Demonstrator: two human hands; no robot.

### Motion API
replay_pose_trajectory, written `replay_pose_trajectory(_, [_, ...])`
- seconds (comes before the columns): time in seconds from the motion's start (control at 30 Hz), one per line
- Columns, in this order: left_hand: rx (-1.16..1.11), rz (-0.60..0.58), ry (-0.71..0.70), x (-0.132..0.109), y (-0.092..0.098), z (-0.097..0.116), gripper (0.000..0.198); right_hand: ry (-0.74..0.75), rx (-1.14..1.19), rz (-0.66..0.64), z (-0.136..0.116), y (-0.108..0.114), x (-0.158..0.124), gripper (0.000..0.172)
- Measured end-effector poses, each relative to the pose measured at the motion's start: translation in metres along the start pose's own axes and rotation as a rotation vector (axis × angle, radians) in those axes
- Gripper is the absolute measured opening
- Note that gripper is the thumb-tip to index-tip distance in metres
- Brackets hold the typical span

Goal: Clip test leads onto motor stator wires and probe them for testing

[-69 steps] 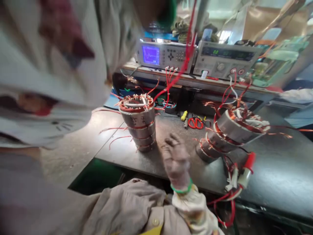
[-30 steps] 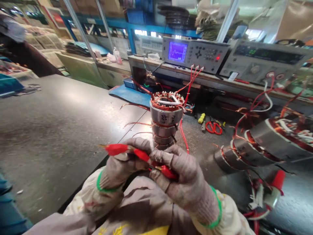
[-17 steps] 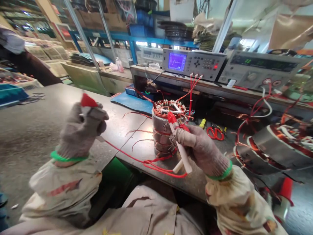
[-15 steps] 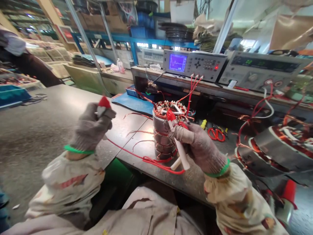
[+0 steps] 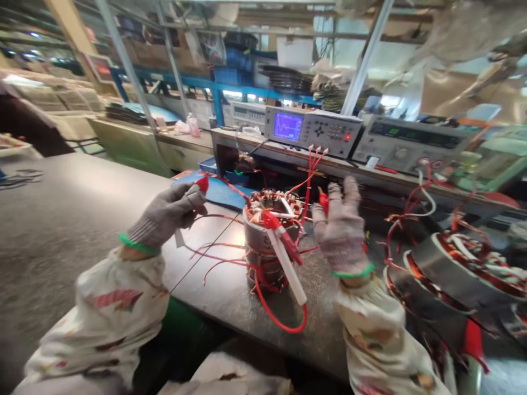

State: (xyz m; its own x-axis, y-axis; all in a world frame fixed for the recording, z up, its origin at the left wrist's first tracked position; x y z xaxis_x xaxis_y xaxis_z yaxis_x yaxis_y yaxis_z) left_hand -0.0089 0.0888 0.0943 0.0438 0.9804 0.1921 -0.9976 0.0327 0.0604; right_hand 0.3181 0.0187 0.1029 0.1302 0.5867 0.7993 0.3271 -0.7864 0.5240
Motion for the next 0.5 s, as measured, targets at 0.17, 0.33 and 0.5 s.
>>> replay_pose_trajectory(0.17, [-0.021,-0.021,0.034,0.0,0.006,-0.001,0.041,-0.041,0.056,0.045,0.006,-0.037,0.04,0.05])
replay_pose_trajectory(0.33, [-0.024,-0.005,0.054,-0.001,0.005,0.002,0.043,-0.146,-0.001,0.023,0.018,-0.045,0.046,0.044])
replay_pose_trajectory(0.5, [-0.044,0.002,0.053,-0.001,0.004,0.0,0.045,-0.113,0.0,0.053,0.021,-0.042,0.04,0.043])
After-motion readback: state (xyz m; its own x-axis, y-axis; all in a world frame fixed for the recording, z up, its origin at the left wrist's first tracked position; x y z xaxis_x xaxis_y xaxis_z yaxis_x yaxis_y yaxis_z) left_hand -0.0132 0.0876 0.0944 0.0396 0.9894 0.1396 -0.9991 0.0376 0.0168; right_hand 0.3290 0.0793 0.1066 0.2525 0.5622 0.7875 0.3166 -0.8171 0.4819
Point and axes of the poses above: each hand's wrist, its own x-axis towards the middle knuckle, its own y-axis out of the back of the hand, z = x × y, the point moved 3 cm from there along x, towards the middle knuckle, and after that the axes turned 2 degrees about y, right-handed, at the moved point
